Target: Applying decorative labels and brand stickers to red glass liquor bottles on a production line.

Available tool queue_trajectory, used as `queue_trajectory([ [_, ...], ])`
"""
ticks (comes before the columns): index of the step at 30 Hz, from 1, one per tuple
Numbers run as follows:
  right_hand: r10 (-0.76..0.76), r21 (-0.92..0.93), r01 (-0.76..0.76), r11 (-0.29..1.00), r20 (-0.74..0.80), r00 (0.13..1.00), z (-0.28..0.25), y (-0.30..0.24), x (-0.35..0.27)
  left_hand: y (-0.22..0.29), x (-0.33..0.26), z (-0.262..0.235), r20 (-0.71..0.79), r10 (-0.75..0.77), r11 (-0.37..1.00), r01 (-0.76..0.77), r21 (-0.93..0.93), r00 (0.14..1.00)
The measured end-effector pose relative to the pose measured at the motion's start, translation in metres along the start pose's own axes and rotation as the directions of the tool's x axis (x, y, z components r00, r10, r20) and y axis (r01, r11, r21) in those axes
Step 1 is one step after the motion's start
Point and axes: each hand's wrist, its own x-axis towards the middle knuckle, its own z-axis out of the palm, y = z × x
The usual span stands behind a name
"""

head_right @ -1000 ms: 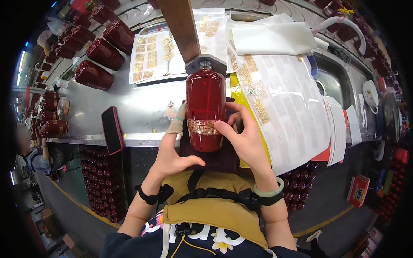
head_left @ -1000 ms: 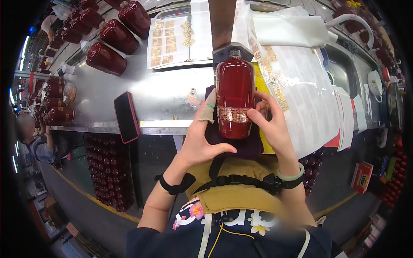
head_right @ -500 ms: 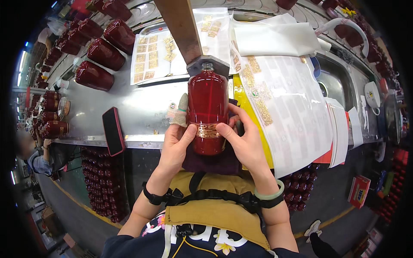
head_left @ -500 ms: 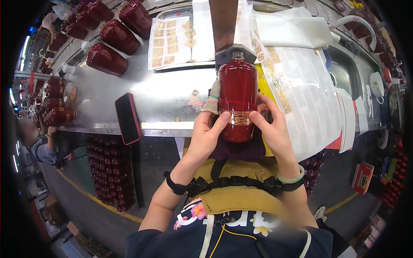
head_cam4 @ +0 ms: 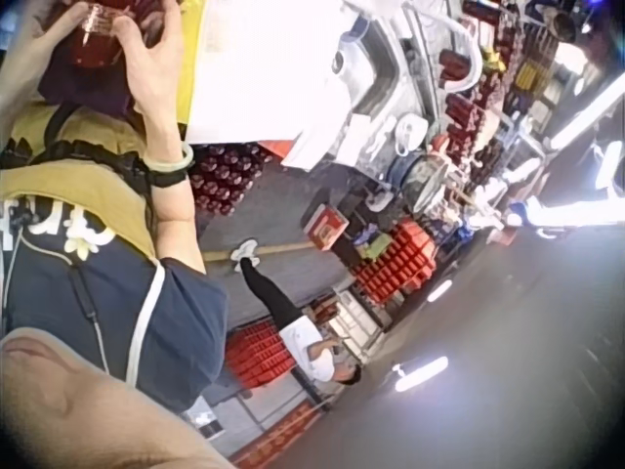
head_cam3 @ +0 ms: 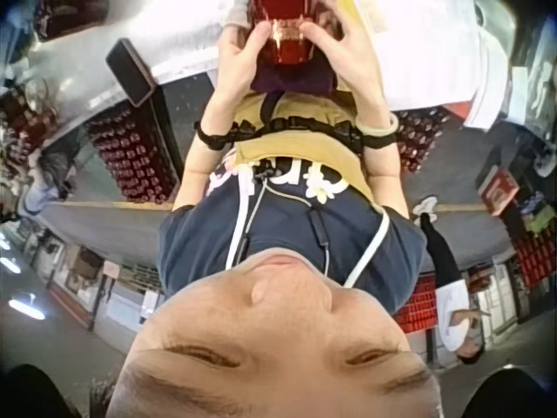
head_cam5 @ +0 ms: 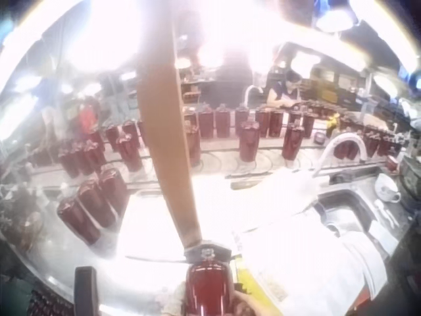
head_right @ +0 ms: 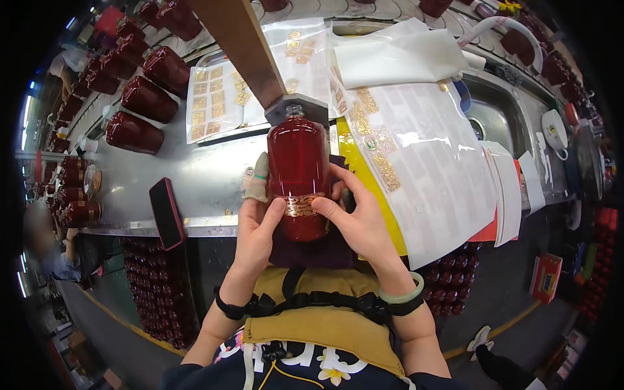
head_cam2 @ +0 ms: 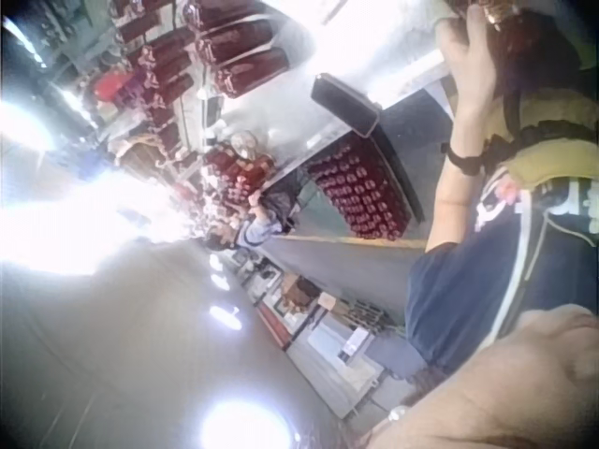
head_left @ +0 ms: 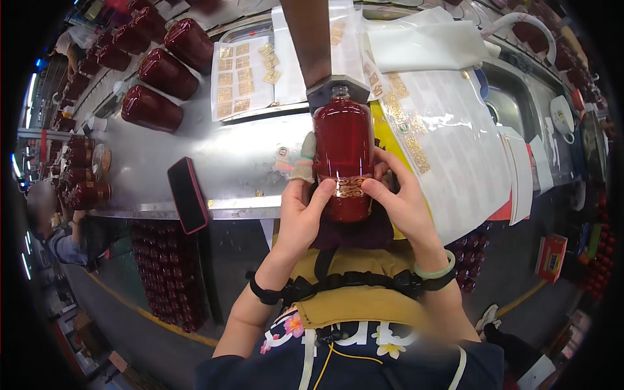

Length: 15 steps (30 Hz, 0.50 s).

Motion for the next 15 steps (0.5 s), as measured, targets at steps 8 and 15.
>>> queue_trajectory([
  [8, 0.056, 0.215, -0.027, 0.976, -0.127, 0.990, -0.011, 0.001, -0.002, 0.000, 0.002, -0.003, 0.065, 0.024, 0.995, -0.030, 0.090, 0.998],
  [15, -0.261, -0.188, 0.240, 0.952, -0.101, 0.960, 0.017, -0.037, -0.028, 0.001, 0.002, 0.000, 0.044, 0.026, 0.998, -0.028, 0.057, 0.999],
])
